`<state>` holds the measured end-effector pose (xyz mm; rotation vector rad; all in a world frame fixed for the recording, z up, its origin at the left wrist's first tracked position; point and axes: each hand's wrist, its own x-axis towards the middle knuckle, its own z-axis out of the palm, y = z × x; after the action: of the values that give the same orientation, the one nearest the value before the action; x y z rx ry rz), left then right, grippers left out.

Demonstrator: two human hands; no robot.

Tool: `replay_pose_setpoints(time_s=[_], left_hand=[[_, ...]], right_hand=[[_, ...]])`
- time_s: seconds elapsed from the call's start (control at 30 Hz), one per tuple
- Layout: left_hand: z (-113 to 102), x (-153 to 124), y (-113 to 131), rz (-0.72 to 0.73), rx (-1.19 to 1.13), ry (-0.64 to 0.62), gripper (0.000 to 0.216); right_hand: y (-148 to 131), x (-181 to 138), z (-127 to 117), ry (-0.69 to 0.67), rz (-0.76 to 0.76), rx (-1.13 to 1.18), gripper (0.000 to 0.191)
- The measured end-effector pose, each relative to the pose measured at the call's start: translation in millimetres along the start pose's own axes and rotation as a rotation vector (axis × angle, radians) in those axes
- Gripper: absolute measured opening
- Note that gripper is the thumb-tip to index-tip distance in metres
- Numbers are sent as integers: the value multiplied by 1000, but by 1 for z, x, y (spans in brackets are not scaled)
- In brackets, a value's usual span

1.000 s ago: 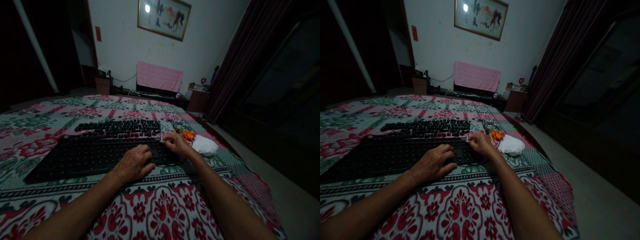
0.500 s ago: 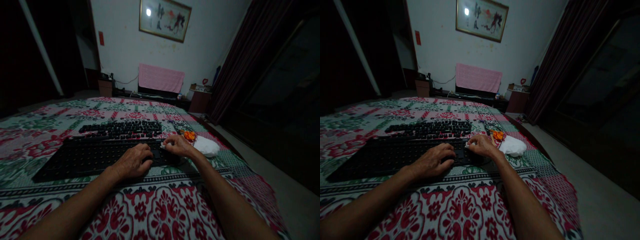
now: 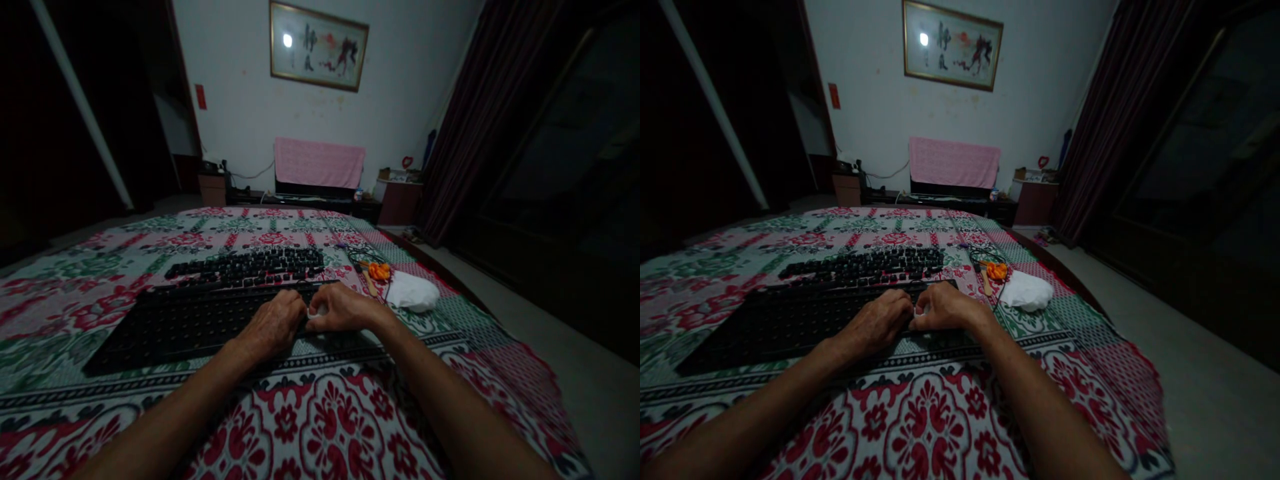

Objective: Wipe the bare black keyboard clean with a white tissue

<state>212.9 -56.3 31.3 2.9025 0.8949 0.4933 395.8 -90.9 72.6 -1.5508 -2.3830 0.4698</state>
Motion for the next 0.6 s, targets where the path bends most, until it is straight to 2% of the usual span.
replay_pose_setpoints(time_s=[0.23, 0.37, 0.5, 0.6], left_hand=[[3, 2, 4, 11, -64, 174, 18], [1, 2, 2, 1, -33, 264, 23], [2, 0, -1, -39, 6, 161, 21], [4, 0, -2, -72, 26, 95, 21]], right_hand=[[4, 1, -2, 42, 13, -40, 18], [22, -5, -19, 125, 163, -16, 21], [49, -11, -34, 228, 311, -83, 25], [64, -16, -40, 166, 432, -104, 27]])
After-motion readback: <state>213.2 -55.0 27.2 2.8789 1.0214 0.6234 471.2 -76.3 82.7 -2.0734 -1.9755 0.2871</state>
